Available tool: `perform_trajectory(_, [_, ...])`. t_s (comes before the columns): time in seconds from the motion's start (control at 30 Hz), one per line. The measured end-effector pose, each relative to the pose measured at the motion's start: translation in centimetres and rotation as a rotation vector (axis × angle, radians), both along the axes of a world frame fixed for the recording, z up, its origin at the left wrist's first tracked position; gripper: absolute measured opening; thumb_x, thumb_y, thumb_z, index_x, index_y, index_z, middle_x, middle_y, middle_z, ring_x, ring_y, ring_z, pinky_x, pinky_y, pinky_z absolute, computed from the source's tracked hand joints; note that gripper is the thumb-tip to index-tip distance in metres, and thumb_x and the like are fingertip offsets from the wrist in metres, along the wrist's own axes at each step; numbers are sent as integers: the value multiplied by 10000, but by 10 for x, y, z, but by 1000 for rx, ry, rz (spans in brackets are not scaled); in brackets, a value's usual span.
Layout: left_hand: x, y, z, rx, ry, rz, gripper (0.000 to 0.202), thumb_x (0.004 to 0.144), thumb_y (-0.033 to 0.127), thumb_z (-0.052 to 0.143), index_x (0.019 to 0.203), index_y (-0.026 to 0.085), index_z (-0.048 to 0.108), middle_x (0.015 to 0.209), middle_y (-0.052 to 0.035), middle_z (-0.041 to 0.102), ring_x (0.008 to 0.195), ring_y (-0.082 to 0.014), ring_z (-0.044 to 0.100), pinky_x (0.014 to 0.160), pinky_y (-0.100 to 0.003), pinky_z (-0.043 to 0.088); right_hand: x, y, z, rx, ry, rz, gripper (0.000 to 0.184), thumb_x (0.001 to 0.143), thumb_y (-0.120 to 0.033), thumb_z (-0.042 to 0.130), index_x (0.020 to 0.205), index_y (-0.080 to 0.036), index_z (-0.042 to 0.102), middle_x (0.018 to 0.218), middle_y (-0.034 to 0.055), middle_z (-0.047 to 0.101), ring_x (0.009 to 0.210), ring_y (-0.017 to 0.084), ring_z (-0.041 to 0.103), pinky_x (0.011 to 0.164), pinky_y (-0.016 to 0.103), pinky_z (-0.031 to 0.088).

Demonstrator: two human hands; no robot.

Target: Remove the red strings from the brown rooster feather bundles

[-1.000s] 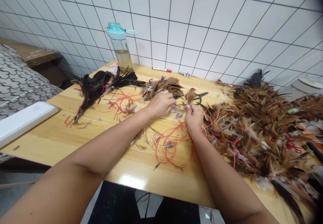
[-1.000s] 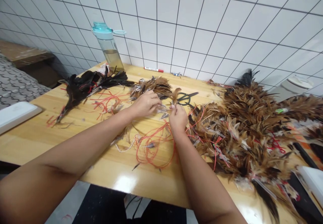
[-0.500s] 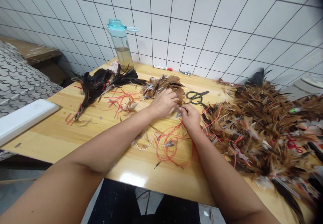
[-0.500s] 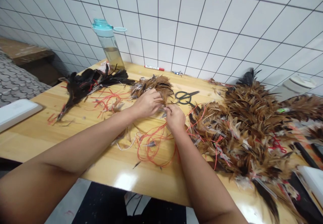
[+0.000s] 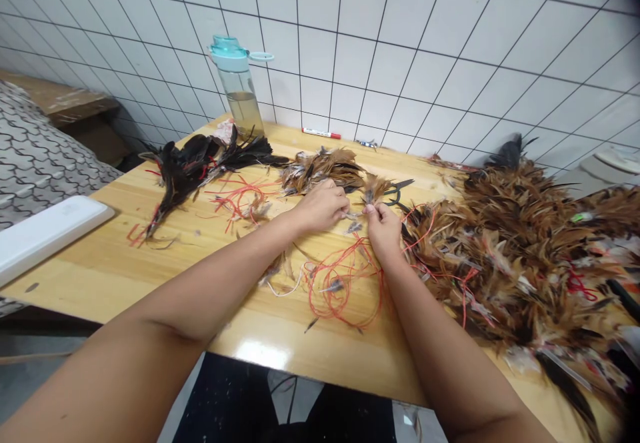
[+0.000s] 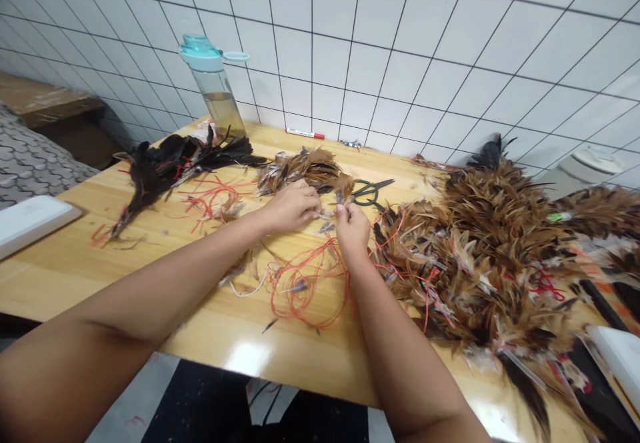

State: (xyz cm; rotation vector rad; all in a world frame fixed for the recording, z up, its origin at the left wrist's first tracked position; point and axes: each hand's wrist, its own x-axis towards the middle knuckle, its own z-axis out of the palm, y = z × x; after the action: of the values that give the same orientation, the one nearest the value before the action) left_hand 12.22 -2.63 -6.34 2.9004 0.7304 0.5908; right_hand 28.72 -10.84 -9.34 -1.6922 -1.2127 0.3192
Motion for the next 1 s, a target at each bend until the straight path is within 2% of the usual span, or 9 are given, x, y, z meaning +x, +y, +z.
perform_trajectory(0.13, [-1, 2, 3, -8, -31, -7, 182, 898, 225, 504, 884, 189, 682, 885, -62, 667, 889, -204, 534, 846, -354, 406, -1, 0, -2, -8, -99, 20, 244, 844, -358, 479, 711, -208, 619, 682, 21, 598, 679, 177, 499, 666, 294, 373])
perform_trajectory(0.3, [-1, -2, 9, 72, 7, -41, 231, 930, 258, 475, 905, 198, 696, 899, -73, 671, 903, -218, 528, 834, -373, 392, -3, 0, -2, -10, -262, 95, 238, 861, -320, 485, 697, -212, 620, 750, 51, 623, 749, 192, 541, 698, 302, 382])
perform_trajectory(0.5, [1, -9, 12, 163, 9, -15, 239, 927, 241, 458, 877, 166, 680, 917, -99, 648, 910, -227, 515, 826, -387, 382, -6, 1, -5, -55, -297, 153, 222, 851, -335, 545, 691, -217, 644, 739, 42, 625, 756, 189, 543, 695, 297, 387])
perform_trajectory(0.63, [1, -10, 14, 157, -95, 3, 225, 937, 251, 454, 989, 176, 659, 988, -91, 647, 957, -235, 498, 852, -380, 389, -5, 2, -4, -43, -218, 149, 216, 824, -329, 557, 645, -216, 598, 697, 23, 604, 702, 174, 520, 666, 293, 375])
perform_trajectory(0.77, [1, -7, 12, 129, -287, 122, 223, 936, 219, 452, 1047, 170, 639, 1076, -96, 625, 1024, -233, 484, 923, -374, 393, 0, 2, -1, -30, -22, 73, 227, 822, -367, 526, 702, -201, 623, 651, 10, 582, 666, 171, 513, 663, 295, 385])
perform_trajectory(0.83, [2, -6, 8, 82, -263, 143, 186, 918, 213, 485, 976, 162, 653, 1018, -96, 631, 987, -230, 489, 911, -375, 403, 2, 1, 0, -9, 49, 36, 254, 824, -394, 511, 742, -194, 643, 634, 5, 578, 679, 176, 520, 679, 295, 399])
perform_trajectory(0.9, [5, -6, 1, 36, -168, 105, 170, 906, 234, 518, 929, 164, 671, 969, -91, 633, 945, -227, 489, 892, -375, 410, 3, 1, 1, 11, 82, 10, 270, 821, -414, 508, 748, -194, 647, 622, 4, 577, 699, 183, 528, 692, 295, 410])
perform_trajectory(1.0, [11, -9, -10, 18, -46, 40, 196, 907, 272, 533, 969, 178, 694, 965, -93, 632, 938, -233, 484, 880, -383, 412, 3, 1, 1, 23, 90, -2, 279, 819, -422, 511, 743, -191, 647, 629, 9, 588, 717, 186, 540, 707, 298, 417])
